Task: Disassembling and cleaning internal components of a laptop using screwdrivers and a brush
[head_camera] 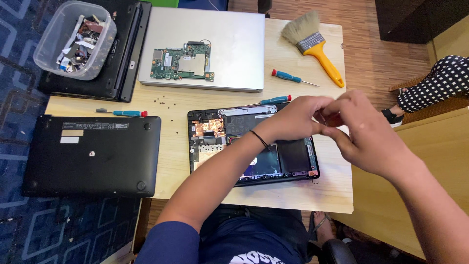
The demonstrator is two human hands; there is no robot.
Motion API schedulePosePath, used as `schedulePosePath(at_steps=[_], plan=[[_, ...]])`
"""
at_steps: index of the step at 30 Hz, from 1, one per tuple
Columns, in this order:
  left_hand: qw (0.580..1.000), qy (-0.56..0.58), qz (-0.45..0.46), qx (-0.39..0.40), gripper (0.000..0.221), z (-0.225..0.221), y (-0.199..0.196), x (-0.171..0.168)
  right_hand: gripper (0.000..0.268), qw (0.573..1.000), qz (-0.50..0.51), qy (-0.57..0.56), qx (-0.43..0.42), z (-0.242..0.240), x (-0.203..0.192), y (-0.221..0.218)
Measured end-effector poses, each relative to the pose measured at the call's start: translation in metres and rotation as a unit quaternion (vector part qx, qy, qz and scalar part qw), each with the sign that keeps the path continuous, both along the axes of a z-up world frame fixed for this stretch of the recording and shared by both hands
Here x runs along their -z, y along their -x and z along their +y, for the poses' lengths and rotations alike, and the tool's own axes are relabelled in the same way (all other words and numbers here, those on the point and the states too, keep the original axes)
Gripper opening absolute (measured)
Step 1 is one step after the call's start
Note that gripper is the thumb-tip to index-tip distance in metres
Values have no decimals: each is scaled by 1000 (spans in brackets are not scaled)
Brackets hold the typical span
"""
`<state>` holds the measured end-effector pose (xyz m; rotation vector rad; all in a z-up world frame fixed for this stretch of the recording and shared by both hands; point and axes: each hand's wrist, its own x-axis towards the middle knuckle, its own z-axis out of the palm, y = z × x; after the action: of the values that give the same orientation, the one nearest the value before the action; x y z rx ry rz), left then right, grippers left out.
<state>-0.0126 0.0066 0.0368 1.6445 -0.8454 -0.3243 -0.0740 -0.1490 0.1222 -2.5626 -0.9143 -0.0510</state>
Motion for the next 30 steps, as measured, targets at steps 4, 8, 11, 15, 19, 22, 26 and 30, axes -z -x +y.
schedulePosePath(at_steps=[4, 8, 11, 15, 19, 22, 26, 30], plan=[[995, -33, -43, -80, 40, -3, 9, 0, 18, 957, -148, 192, 158, -10, 21, 3], [998, 22, -12, 65, 24, -2, -1, 23, 23, 993, -91, 78, 1, -3, 1, 3], [998, -19, -17, 57, 18, -1, 1, 12, 33, 999, -46, 1, 3, -1, -1, 8], [989, -45, -121, -67, 37, -4, 7, 2, 28, 984, -17, 20, 175, -16, 30, 8], [997, -56, -43, -6, 38, 9, 1, 11, 17, 979, 9, -89, 184, -12, 43, 21], [977, -178, -117, 16, 30, 15, -5, 30, 14, 947, 0, -230, 223, -17, 57, 33], [941, -308, -136, -31, 15, 9, 0, 36, 16, 812, 36, -505, 290, -33, 93, 39], [931, -332, -141, -49, 17, 4, 1, 35, 20, 695, 41, -634, 336, -47, 127, 45]])
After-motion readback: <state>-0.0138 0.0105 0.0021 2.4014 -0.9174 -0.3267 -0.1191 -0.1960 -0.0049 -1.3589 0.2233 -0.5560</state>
